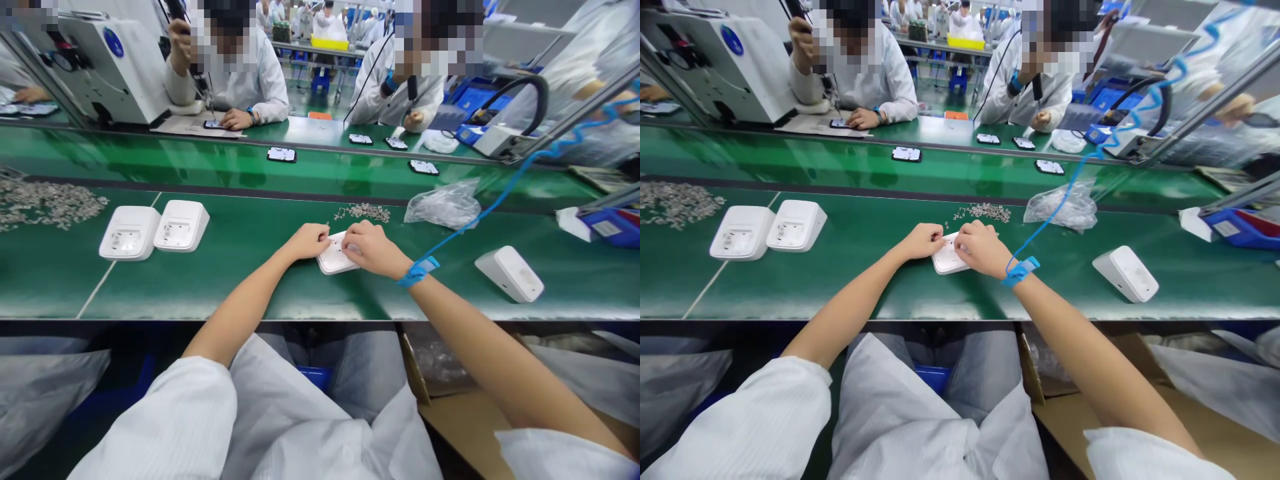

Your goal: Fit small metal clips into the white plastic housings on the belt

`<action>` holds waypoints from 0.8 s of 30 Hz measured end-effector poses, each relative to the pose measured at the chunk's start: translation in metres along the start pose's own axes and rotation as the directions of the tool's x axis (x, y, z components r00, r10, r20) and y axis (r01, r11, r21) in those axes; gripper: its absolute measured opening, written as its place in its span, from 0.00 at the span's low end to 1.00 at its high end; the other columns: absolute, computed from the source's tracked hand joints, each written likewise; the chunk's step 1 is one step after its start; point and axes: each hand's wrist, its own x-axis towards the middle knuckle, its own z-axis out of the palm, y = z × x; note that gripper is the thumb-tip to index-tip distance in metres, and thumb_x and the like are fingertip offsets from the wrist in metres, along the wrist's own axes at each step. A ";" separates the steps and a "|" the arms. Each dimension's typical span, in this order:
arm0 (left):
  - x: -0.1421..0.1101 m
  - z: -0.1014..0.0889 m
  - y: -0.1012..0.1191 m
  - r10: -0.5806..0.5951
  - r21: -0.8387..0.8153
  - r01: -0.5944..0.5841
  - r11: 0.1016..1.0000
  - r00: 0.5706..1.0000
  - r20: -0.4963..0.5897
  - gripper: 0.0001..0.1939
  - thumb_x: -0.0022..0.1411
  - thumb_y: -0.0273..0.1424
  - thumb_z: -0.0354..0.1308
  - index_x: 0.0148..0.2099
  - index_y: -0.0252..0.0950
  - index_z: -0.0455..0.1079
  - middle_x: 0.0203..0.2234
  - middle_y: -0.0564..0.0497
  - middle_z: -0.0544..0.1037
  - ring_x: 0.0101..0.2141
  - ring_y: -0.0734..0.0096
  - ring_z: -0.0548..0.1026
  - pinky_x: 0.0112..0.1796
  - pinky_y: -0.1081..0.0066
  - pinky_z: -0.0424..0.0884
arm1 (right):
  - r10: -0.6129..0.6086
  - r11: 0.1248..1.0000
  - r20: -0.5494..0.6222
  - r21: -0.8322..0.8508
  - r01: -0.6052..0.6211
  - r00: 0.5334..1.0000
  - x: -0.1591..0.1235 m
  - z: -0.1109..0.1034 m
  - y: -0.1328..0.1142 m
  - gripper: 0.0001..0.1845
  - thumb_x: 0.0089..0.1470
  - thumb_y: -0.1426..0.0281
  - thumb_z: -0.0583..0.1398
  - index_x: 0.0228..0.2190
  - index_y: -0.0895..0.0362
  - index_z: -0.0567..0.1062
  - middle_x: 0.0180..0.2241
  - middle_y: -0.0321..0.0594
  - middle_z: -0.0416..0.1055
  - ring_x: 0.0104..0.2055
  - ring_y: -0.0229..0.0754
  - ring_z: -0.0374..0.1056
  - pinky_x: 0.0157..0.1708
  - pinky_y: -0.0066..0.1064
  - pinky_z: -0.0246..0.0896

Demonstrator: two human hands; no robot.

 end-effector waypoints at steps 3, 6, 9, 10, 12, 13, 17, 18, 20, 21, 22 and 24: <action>0.000 -0.002 -0.003 -0.064 0.035 0.066 0.997 0.996 -0.062 0.12 0.61 0.33 0.52 0.26 0.38 0.56 0.24 0.53 0.68 0.28 0.71 0.64 0.30 0.68 0.54 | 0.025 0.999 -0.028 0.033 -0.024 0.999 0.016 0.006 0.005 0.08 0.62 0.69 0.59 0.34 0.57 0.78 0.43 0.47 0.73 0.48 0.51 0.63 0.40 0.39 0.50; -0.001 -0.004 -0.005 -0.099 0.057 0.102 0.993 0.993 -0.062 0.12 0.62 0.32 0.49 0.26 0.38 0.61 0.26 0.51 0.73 0.30 0.69 0.67 0.30 0.68 0.54 | 0.019 0.996 -0.014 0.084 -0.018 1.000 0.029 0.013 0.012 0.07 0.61 0.69 0.60 0.34 0.56 0.78 0.44 0.46 0.73 0.51 0.51 0.65 0.42 0.39 0.51; 0.000 -0.005 -0.006 -0.105 0.067 0.107 0.992 0.994 -0.028 0.12 0.62 0.31 0.48 0.26 0.38 0.65 0.29 0.50 0.76 0.32 0.67 0.69 0.30 0.68 0.54 | -0.027 0.995 0.010 0.101 0.026 1.000 0.035 0.017 0.017 0.08 0.61 0.68 0.60 0.35 0.56 0.79 0.44 0.45 0.73 0.51 0.51 0.65 0.43 0.40 0.52; 0.000 -0.004 -0.007 -0.109 0.072 0.110 0.991 0.994 -0.020 0.12 0.61 0.32 0.48 0.26 0.38 0.65 0.29 0.51 0.76 0.32 0.67 0.69 0.30 0.68 0.53 | -0.042 0.994 0.017 0.103 0.040 0.999 0.036 0.017 0.018 0.08 0.62 0.68 0.60 0.35 0.55 0.80 0.45 0.45 0.73 0.51 0.52 0.65 0.44 0.40 0.52; 0.000 -0.003 -0.007 -0.117 0.081 0.117 0.990 0.993 -0.010 0.10 0.60 0.33 0.50 0.27 0.38 0.66 0.28 0.51 0.76 0.31 0.67 0.69 0.29 0.67 0.53 | -0.076 0.991 0.027 0.111 0.072 0.997 0.036 0.016 0.020 0.08 0.62 0.67 0.60 0.36 0.55 0.80 0.46 0.46 0.73 0.52 0.52 0.65 0.44 0.40 0.53; 0.000 -0.003 -0.007 -0.121 0.086 0.121 0.989 0.993 -0.006 0.10 0.60 0.33 0.51 0.27 0.38 0.66 0.28 0.52 0.76 0.31 0.67 0.69 0.29 0.67 0.53 | -0.093 0.990 0.030 0.114 0.089 0.995 0.035 0.016 0.021 0.08 0.62 0.67 0.60 0.36 0.55 0.80 0.46 0.46 0.73 0.52 0.53 0.65 0.44 0.40 0.54; 0.000 -0.004 -0.005 -0.136 0.107 0.134 0.985 0.991 0.009 0.09 0.60 0.33 0.51 0.28 0.38 0.67 0.29 0.52 0.77 0.32 0.67 0.70 0.29 0.67 0.53 | -0.129 0.986 0.025 0.108 0.125 0.991 0.035 0.016 0.024 0.08 0.62 0.69 0.59 0.36 0.55 0.79 0.46 0.47 0.73 0.52 0.52 0.65 0.44 0.40 0.54; 0.000 -0.005 -0.004 -0.138 0.111 0.135 0.985 0.990 0.014 0.10 0.60 0.33 0.50 0.28 0.39 0.67 0.29 0.52 0.77 0.32 0.67 0.71 0.29 0.67 0.53 | -0.131 0.987 0.020 0.100 0.128 0.991 0.035 0.017 0.024 0.08 0.62 0.69 0.59 0.36 0.56 0.79 0.46 0.47 0.73 0.52 0.52 0.65 0.44 0.39 0.54; -0.001 -0.006 -0.002 -0.136 0.119 0.133 0.984 0.990 0.022 0.10 0.61 0.34 0.50 0.28 0.39 0.67 0.28 0.52 0.77 0.32 0.67 0.71 0.29 0.67 0.53 | -0.131 0.988 0.005 0.082 0.130 0.991 0.036 0.019 0.024 0.06 0.61 0.70 0.60 0.36 0.56 0.78 0.46 0.47 0.73 0.51 0.51 0.64 0.43 0.38 0.54; -0.001 -0.006 -0.001 -0.129 0.127 0.125 0.984 0.991 0.021 0.10 0.61 0.34 0.51 0.28 0.39 0.66 0.28 0.52 0.76 0.31 0.67 0.70 0.29 0.66 0.53 | -0.129 0.989 -0.003 0.079 0.129 0.992 0.036 0.020 0.024 0.05 0.61 0.70 0.60 0.35 0.56 0.78 0.45 0.47 0.73 0.50 0.51 0.64 0.42 0.38 0.54; -0.002 -0.006 0.000 -0.119 0.137 0.115 0.984 0.993 0.020 0.10 0.60 0.36 0.52 0.28 0.39 0.66 0.27 0.52 0.75 0.30 0.67 0.70 0.29 0.66 0.53 | -0.125 0.989 -0.010 0.081 0.125 0.992 0.037 0.021 0.024 0.05 0.60 0.71 0.60 0.34 0.57 0.77 0.45 0.47 0.73 0.50 0.50 0.64 0.41 0.37 0.54; -0.003 -0.006 0.002 -0.098 0.159 0.094 0.983 0.995 0.016 0.10 0.58 0.38 0.56 0.28 0.39 0.65 0.26 0.52 0.74 0.29 0.66 0.69 0.30 0.66 0.54 | -0.116 0.988 -0.021 0.100 0.117 0.993 0.038 0.024 0.025 0.04 0.59 0.71 0.61 0.33 0.57 0.76 0.45 0.48 0.73 0.49 0.50 0.64 0.41 0.36 0.54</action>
